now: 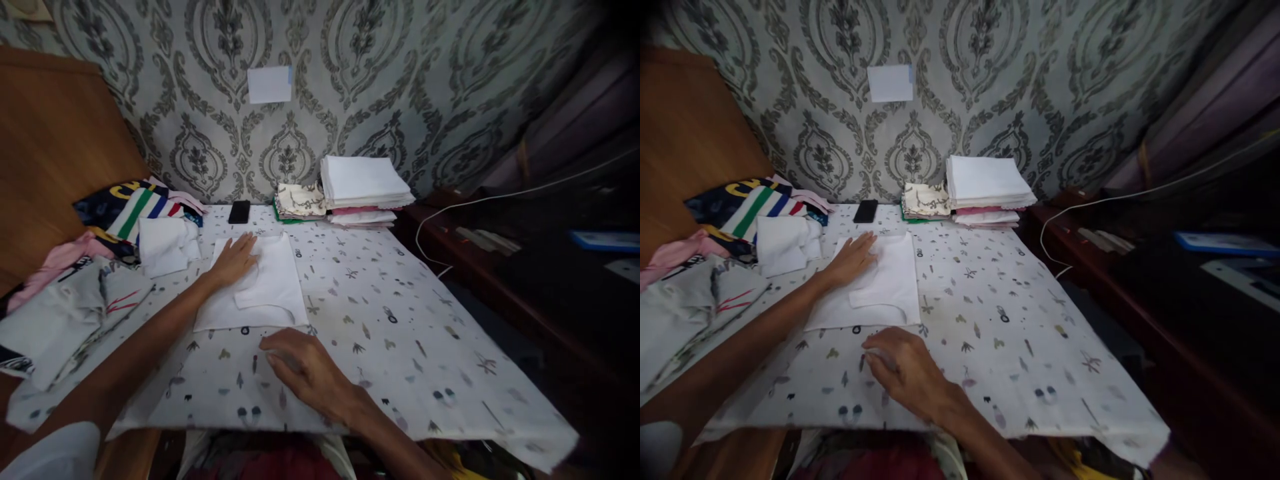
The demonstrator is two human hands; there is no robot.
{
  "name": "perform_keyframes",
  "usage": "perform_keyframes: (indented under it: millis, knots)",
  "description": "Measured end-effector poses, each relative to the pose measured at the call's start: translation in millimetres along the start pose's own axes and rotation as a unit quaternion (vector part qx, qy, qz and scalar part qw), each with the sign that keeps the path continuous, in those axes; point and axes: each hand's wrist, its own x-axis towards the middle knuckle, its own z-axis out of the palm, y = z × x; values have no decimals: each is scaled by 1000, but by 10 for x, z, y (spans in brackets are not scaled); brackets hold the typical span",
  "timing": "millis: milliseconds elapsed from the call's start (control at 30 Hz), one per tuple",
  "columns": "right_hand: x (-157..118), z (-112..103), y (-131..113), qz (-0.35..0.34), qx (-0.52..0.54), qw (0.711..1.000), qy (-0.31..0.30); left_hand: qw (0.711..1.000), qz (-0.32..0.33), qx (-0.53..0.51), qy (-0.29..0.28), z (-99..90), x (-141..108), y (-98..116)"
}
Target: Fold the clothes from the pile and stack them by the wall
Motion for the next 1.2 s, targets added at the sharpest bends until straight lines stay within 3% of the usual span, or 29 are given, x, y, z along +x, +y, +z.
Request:
perform_keyframes:
  millis: [133, 300, 400, 500, 600, 667, 733, 833, 967, 1067, 1200]
  knots:
    - [254, 162, -2, -26, -61, 996, -67, 997, -41, -20, -59, 115, 53, -209]
    - [415, 272, 119, -51, -104, 987, -108, 991, -46, -120, 32, 37, 77, -542]
    - [558, 133, 322, -37, -94, 993, -57, 985, -99, -119, 76, -128, 137, -814]
    - [795, -164, 614, 35, -85, 995, 23, 979, -148, -108, 95, -233, 198, -1039]
    - [1017, -407, 868, 103, -100, 986, 88, 976, -164, -100, 98, -229, 243, -1146]
    - [1091, -417, 926, 116, -119, 981, 98, 976, -168, -95, 98, -190, 272, -1167]
    - [1097, -275, 865, 92, -143, 983, 74, 976, -177, -87, 98, -149, 306, -1175]
    - [1038, 130, 594, -4, -195, 981, -12, 973, -197, -76, 96, -117, 364, -1194]
    - [1013, 679, 205, -109, -276, 945, -139, 967, -228, -75, 89, -121, 445, -1218]
    - [1073, 919, 63, -103, -318, 928, -165, 961, -246, -90, 86, -138, 496, -1209]
    - [1194, 1024, 27, -82, -362, 909, -190, 951, -262, -132, 97, -190, 522, -1161]
